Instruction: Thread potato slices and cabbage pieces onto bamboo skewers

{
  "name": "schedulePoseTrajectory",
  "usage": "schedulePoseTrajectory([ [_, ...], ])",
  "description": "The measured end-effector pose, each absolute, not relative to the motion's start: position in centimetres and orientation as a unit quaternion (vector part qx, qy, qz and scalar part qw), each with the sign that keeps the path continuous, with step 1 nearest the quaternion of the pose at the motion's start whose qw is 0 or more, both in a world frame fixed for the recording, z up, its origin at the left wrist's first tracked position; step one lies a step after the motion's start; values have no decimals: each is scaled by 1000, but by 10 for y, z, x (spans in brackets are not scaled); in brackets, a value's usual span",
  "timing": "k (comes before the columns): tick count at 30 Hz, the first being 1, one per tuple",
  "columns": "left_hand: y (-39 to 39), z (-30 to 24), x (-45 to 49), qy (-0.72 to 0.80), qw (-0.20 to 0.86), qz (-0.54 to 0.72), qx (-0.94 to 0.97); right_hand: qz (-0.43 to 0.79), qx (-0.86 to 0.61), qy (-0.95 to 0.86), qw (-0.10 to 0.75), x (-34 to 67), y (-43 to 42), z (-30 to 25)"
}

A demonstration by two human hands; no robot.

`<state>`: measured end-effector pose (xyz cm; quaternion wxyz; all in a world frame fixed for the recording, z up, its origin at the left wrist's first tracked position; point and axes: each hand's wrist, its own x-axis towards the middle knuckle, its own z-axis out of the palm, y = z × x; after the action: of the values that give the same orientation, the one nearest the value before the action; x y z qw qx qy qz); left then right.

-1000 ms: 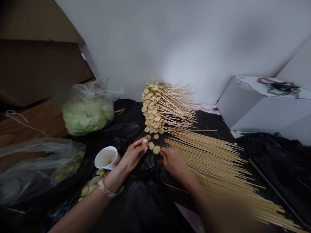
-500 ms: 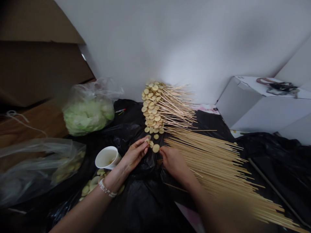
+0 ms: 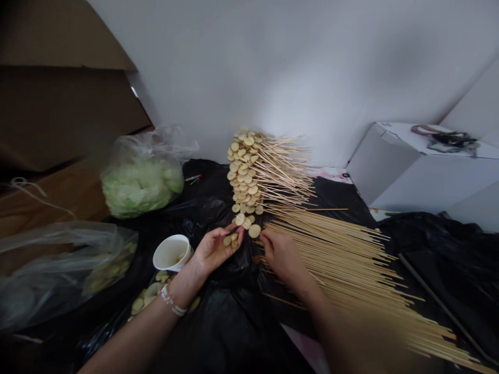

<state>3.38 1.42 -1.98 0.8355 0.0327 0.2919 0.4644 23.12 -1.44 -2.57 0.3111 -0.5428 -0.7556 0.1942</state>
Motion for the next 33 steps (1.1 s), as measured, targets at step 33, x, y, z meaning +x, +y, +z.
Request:
schedulePoseTrajectory([
  [33,17,-24,31,311,842,436,64,209,-533,-758,313,228,-16,-23],
])
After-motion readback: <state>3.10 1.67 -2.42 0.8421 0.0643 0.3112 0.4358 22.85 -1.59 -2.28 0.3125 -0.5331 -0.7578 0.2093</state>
